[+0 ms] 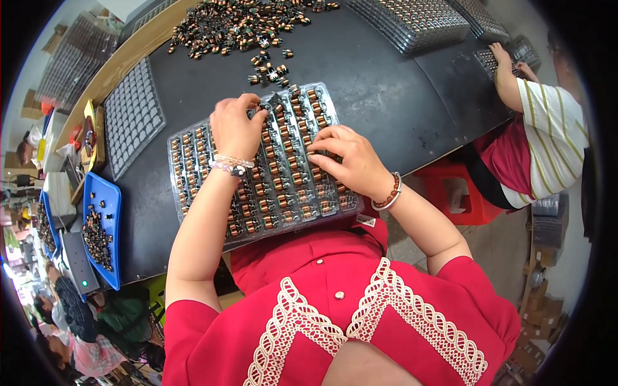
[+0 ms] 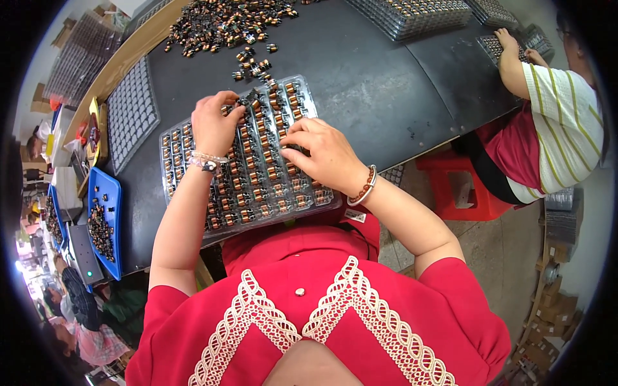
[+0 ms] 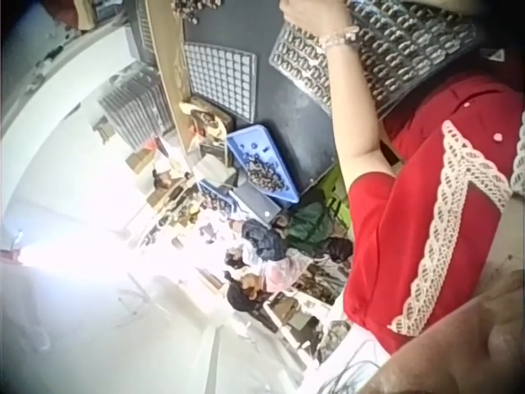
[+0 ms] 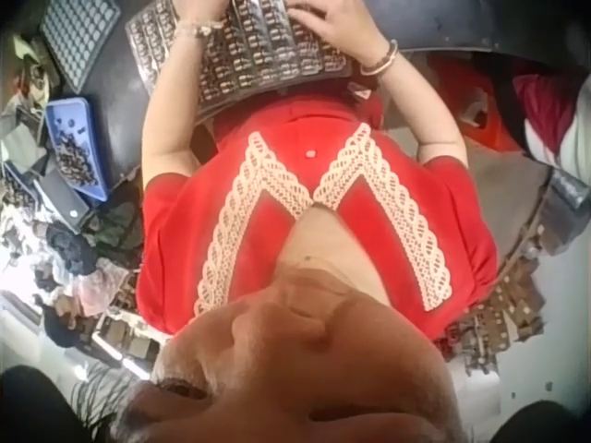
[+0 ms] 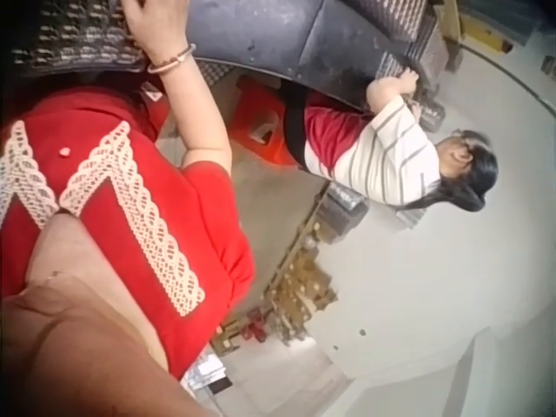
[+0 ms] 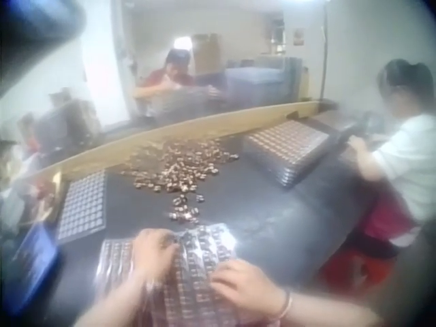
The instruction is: The person sorts small electronic components by hand, placing them into a plastic grid tray.
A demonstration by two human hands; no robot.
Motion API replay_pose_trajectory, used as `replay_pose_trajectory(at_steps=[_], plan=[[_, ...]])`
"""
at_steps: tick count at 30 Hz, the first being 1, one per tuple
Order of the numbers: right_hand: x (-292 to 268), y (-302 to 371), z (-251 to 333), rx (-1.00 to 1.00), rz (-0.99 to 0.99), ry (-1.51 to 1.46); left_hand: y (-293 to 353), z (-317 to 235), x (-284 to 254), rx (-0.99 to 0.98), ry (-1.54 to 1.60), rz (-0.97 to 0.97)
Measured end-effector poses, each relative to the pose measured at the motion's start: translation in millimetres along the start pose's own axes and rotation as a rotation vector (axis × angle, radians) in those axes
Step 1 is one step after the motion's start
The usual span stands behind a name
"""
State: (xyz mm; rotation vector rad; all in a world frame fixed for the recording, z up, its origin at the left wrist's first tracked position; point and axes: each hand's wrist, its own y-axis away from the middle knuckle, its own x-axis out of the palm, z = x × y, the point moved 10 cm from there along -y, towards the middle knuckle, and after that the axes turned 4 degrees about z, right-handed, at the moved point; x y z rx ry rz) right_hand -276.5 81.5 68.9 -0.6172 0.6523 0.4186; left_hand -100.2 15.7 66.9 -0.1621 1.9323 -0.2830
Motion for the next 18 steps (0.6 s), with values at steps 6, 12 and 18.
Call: replay_pose_trajectory(at_steps=[6,12,18], plan=[[-3,-3,-1,0.014,0.018,-0.007,11,-2,-12,0.080,0.237,-0.057],[-8,5,19,-0.184,0.050,0.163,66,-45,-22,0.164,0.456,0.217],[-15,17,40,-0.235,0.004,0.107,101,-78,-7,0.270,0.356,0.414]])
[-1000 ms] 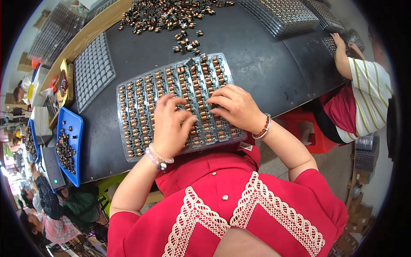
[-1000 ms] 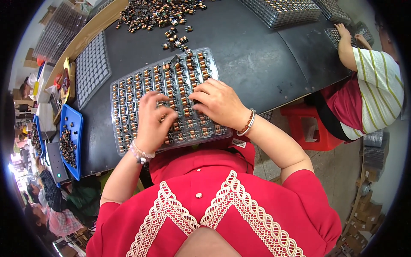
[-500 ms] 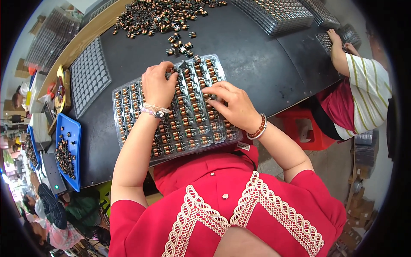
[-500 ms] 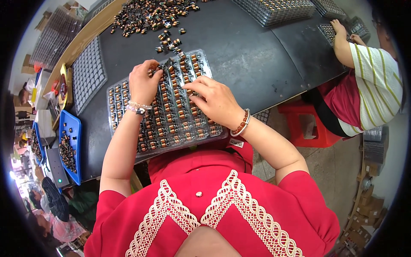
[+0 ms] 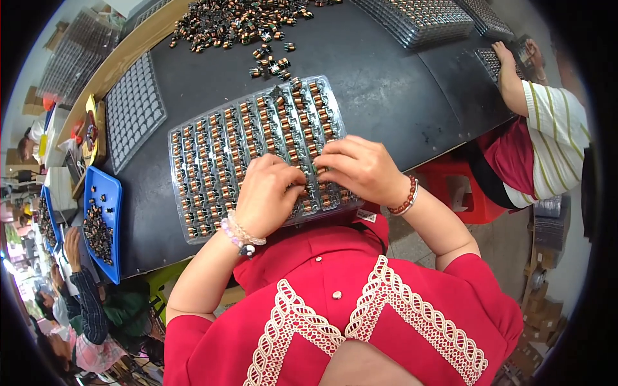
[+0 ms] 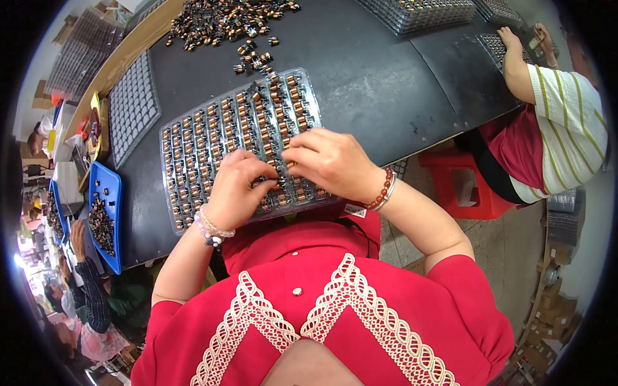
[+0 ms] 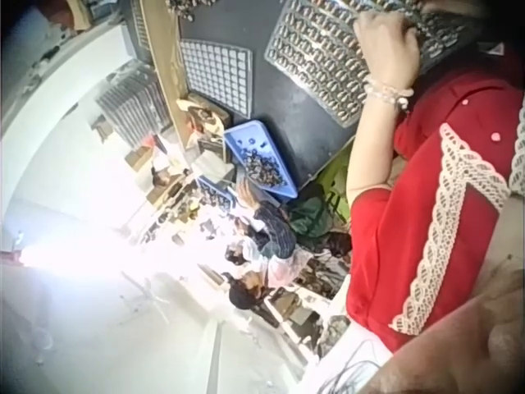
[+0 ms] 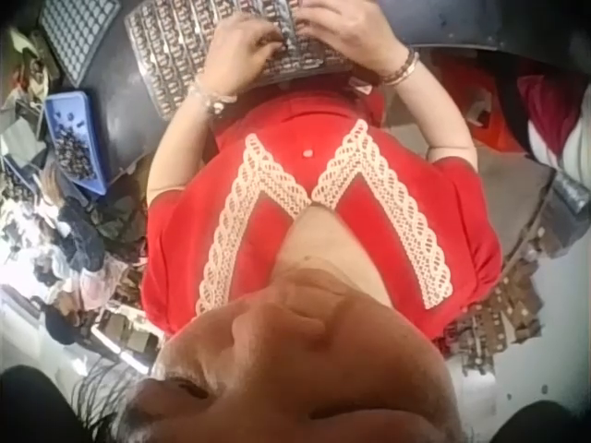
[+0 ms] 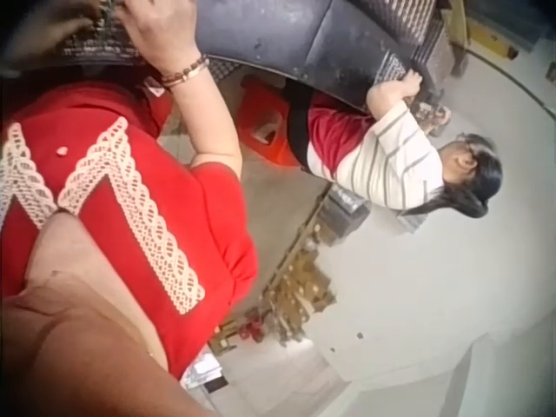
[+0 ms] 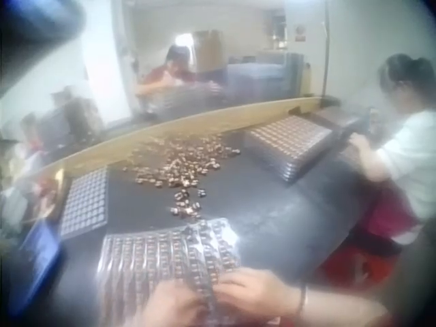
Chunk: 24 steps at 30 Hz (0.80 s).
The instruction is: The person sorts small electronic components by hand, placing them into a plastic grid tray.
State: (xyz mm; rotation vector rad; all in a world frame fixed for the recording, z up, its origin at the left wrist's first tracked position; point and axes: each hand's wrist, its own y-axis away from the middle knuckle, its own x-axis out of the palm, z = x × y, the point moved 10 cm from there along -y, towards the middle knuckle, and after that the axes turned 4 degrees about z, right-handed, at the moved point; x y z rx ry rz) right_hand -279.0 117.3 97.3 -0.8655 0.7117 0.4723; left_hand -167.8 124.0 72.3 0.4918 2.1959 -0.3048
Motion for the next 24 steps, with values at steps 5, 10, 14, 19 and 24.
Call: replay_pose_trajectory(at_steps=[5,10,14,19,24], plan=[[16,22,1,0.084,0.052,-0.043,-1,-3,-1,-0.033,-0.239,-0.078],[21,27,-4,0.102,0.031,-0.076,-4,4,-1,-0.032,-0.163,-0.077],[16,30,0,0.091,-0.015,-0.056,-23,31,-34,-0.052,-0.139,-0.327],[14,27,31,-0.093,0.009,0.242,-65,58,-48,-0.067,-0.249,-0.502],[16,22,23,-0.043,0.063,0.168,-84,63,-34,-0.085,-0.366,-0.341]])
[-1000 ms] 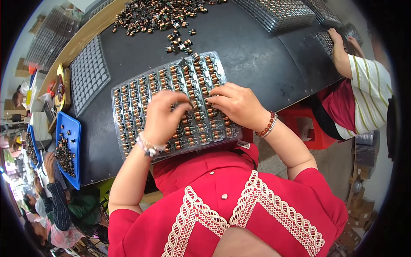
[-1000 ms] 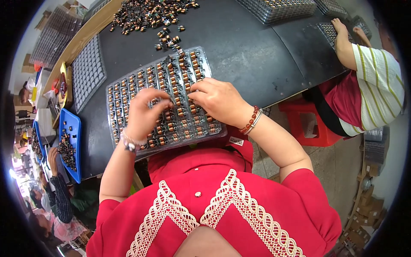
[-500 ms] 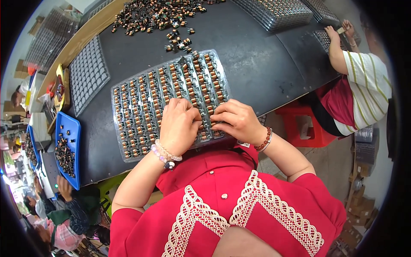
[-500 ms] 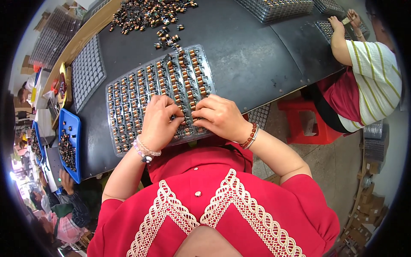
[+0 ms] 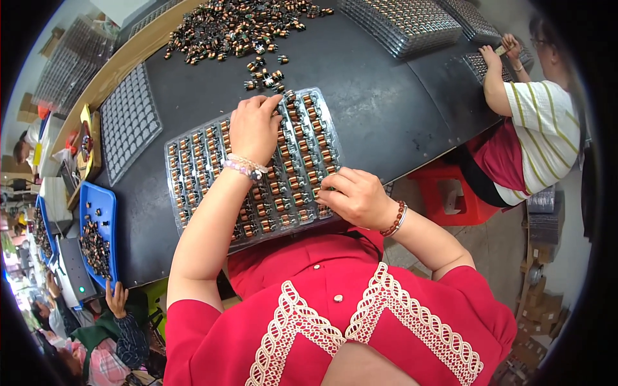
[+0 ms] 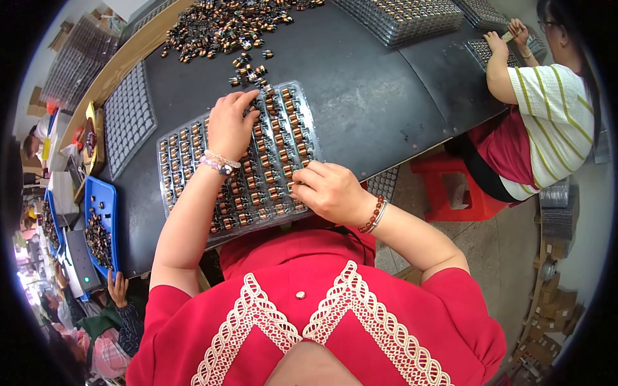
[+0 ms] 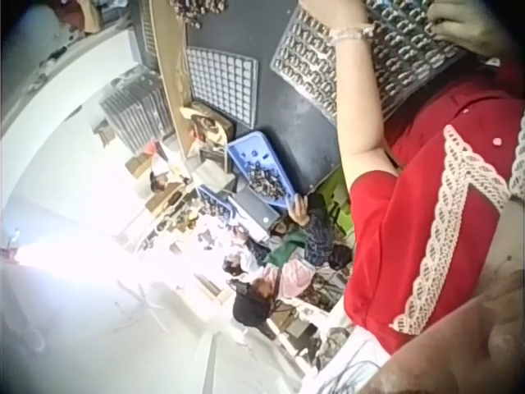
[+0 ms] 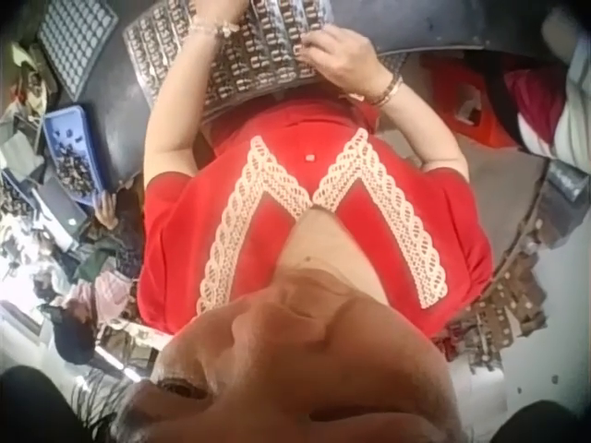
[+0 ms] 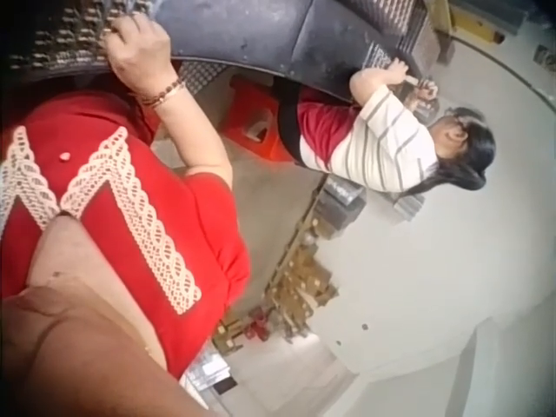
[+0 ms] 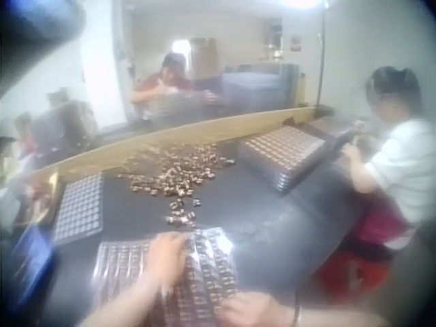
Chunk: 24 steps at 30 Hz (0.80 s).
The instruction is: The person sorts small electronic components by hand, placing them into a plastic grid tray.
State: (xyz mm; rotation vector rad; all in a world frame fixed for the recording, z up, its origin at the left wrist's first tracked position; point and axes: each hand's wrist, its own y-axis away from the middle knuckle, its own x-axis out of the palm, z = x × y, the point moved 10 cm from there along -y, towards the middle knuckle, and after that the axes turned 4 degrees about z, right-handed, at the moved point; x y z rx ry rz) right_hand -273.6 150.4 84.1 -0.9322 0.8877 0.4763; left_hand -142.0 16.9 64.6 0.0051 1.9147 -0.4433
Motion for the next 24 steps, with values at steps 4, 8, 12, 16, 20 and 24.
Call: replay_pose_trajectory(at_steps=[4,8,12,16,20,24], plan=[[-19,-19,-33,0.087,-0.164,-0.138,3,-1,-8,0.019,0.043,-0.017],[-15,-62,-75,0.189,-0.182,0.008,23,-3,-15,0.011,0.182,0.034],[19,-77,-101,0.227,-0.068,0.140,43,-7,-20,0.052,0.170,0.064],[34,-83,-108,0.234,-0.003,0.173,50,-11,-29,0.150,0.085,-0.059],[14,-80,-93,0.170,-0.098,0.088,54,2,-42,0.015,0.408,-0.062],[13,-70,-90,0.177,-0.096,0.032,83,21,-32,-0.301,0.691,0.148]])
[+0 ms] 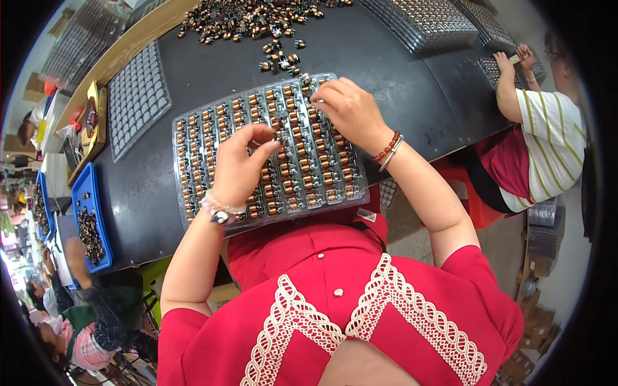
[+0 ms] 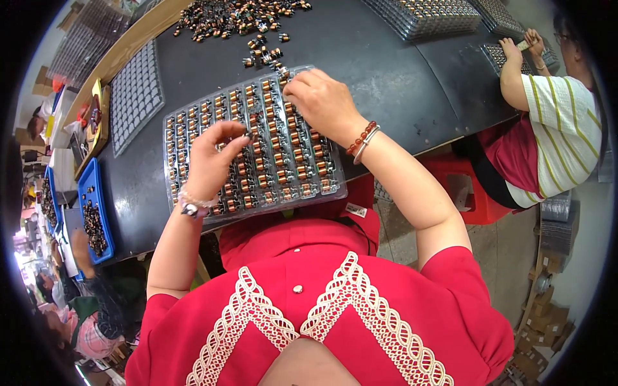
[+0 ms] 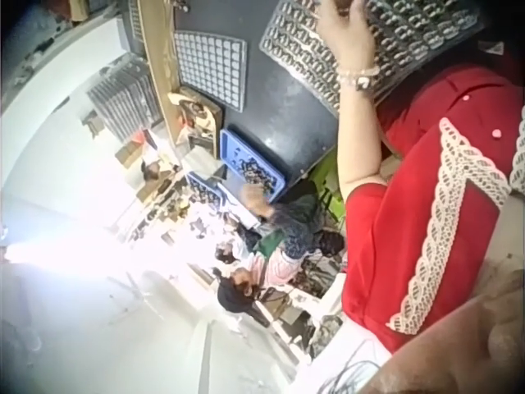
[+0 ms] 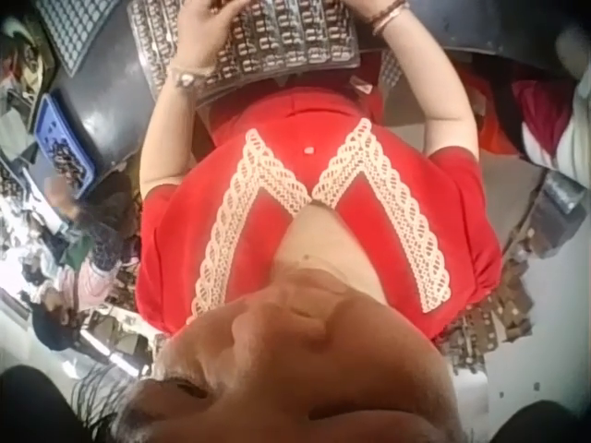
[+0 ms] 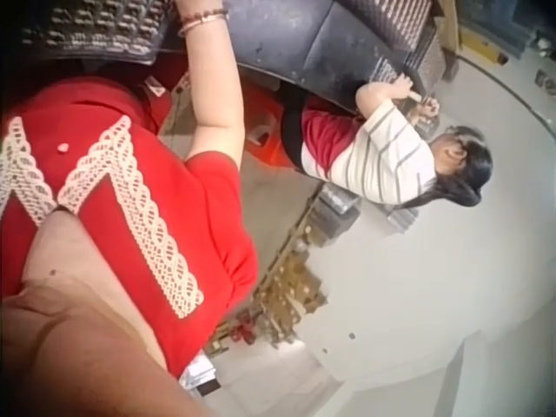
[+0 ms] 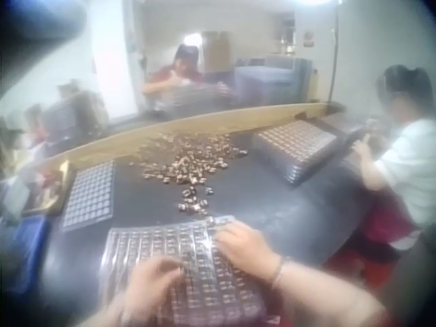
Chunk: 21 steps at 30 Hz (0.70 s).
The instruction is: The person sorts small electronic components by hand, placing them into a plastic grid tray.
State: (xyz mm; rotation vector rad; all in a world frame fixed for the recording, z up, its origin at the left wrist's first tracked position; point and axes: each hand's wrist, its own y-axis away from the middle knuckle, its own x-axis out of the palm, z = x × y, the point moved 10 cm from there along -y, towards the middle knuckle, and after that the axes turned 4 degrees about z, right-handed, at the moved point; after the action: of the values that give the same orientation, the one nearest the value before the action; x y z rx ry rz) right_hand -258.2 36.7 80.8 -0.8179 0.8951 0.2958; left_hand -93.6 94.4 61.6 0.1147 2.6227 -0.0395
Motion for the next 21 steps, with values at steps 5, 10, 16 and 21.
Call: replay_pose_trajectory(at_steps=[5,10,16,21], plan=[[11,-1,-1,0.011,0.059,0.047,42,3,7,-0.046,-0.041,0.117],[23,-4,-12,0.038,0.098,0.106,64,-22,29,0.189,-0.322,0.157],[26,-9,-15,0.108,0.085,0.071,62,-20,38,0.210,-0.430,0.142],[32,-10,-18,0.104,0.150,0.066,49,-26,41,0.186,-0.522,0.212]])
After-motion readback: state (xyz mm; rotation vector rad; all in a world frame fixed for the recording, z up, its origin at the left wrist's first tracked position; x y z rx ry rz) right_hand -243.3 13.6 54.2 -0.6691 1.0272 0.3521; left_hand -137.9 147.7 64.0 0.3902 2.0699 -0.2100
